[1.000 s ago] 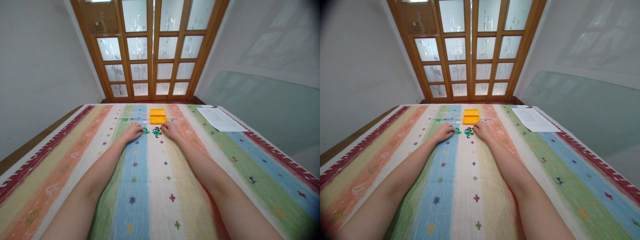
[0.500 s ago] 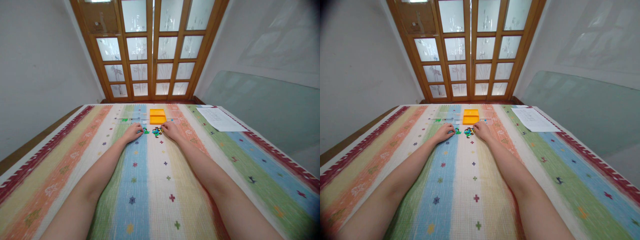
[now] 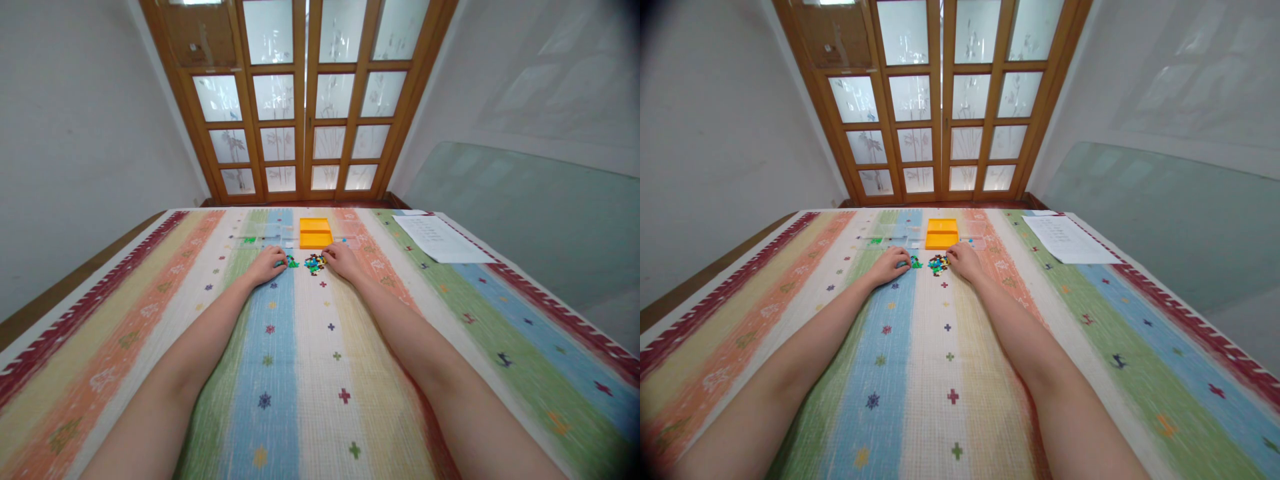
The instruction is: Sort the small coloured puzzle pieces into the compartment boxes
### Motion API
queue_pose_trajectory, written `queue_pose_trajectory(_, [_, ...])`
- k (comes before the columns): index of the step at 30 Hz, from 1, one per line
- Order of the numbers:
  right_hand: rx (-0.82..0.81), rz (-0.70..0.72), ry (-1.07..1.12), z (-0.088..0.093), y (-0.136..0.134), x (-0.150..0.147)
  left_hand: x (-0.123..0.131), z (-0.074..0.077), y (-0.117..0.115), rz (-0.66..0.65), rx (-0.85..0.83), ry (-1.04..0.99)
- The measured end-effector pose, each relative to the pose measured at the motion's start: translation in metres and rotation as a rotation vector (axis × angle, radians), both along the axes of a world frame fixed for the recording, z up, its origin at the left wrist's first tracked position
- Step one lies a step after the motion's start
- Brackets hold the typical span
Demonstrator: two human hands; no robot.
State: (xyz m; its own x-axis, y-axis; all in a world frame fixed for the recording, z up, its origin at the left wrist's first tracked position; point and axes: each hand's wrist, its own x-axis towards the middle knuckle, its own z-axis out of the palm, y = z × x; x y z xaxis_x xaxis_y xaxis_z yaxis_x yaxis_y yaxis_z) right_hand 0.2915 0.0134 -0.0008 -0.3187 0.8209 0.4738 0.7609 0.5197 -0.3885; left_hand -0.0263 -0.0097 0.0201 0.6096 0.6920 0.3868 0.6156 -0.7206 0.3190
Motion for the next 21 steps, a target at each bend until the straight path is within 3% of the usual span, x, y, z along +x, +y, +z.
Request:
queue_pose_trajectory(6, [0.006,0.007,0.000,-0.001,0.000,0.001,0.002,-0.003,0.002,0.132,-0.054,-0.117])
queue_pose_trajectory(15, [-0.004,0.005,0.003,0.003,-0.003,-0.001,-0.012,-0.024,0.027,0.314,-0.252,-0.653])
queue_pose_trajectory(21, [-0.001,0.005,0.003,0.002,-0.002,0.000,-0.024,-0.031,0.039,0.460,-0.297,-0.877])
